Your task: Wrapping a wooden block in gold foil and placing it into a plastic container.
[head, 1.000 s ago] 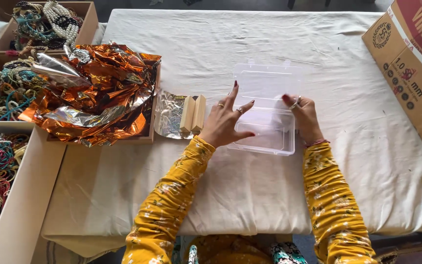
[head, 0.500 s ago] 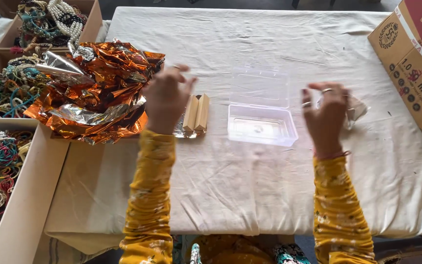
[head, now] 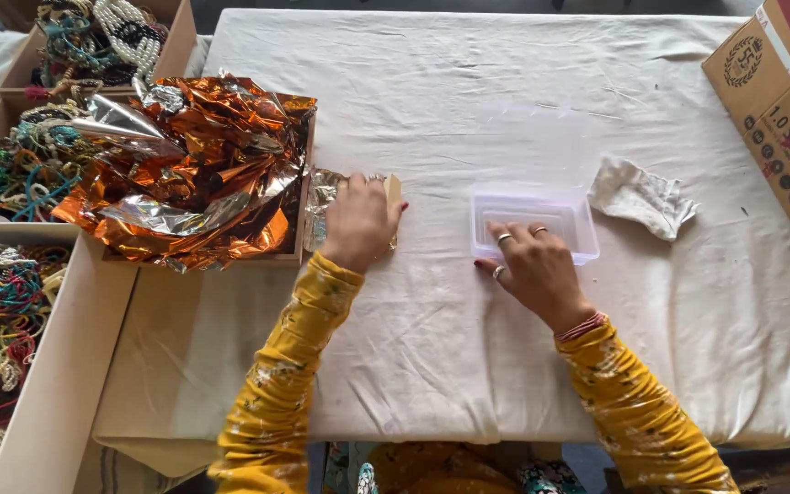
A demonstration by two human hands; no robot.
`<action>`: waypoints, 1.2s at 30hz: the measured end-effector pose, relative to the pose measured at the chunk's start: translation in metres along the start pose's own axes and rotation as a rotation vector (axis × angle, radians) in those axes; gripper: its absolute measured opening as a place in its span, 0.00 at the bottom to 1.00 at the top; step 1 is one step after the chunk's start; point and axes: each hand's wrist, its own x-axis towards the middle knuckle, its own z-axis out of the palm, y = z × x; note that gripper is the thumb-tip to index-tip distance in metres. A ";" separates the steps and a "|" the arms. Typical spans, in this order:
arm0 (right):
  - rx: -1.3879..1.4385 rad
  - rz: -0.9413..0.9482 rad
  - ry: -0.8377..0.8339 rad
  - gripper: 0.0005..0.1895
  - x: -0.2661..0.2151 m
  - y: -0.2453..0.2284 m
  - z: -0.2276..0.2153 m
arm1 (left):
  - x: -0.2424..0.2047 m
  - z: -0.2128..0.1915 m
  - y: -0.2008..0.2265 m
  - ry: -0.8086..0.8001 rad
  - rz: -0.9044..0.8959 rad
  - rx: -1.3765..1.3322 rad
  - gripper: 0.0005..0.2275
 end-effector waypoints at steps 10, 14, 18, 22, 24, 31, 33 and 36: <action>0.008 0.017 0.009 0.27 0.015 -0.014 -0.009 | -0.022 0.061 -0.020 0.149 0.054 0.263 0.27; 0.060 -0.016 -0.002 0.13 0.015 -0.022 -0.009 | -0.029 0.082 -0.032 0.447 0.067 0.399 0.20; 0.062 -0.049 0.013 0.11 0.013 -0.020 -0.010 | -0.031 0.040 -0.012 0.587 0.067 0.414 0.25; 0.127 -0.115 0.052 0.12 0.010 -0.020 -0.013 | -0.028 0.041 -0.021 0.287 -0.069 0.233 0.27; 0.173 -0.131 0.030 0.12 0.012 -0.025 -0.024 | -0.030 0.044 -0.023 0.263 -0.064 0.206 0.25; -0.030 -0.124 0.273 0.21 0.032 -0.057 -0.038 | -0.036 0.045 -0.024 0.341 0.069 0.128 0.25; -0.008 -0.066 0.169 0.20 0.037 -0.065 -0.041 | -0.035 0.043 -0.023 0.322 0.079 0.111 0.25; 0.057 0.223 -0.318 0.25 0.039 -0.075 -0.050 | -0.035 0.036 -0.018 0.256 0.019 0.061 0.26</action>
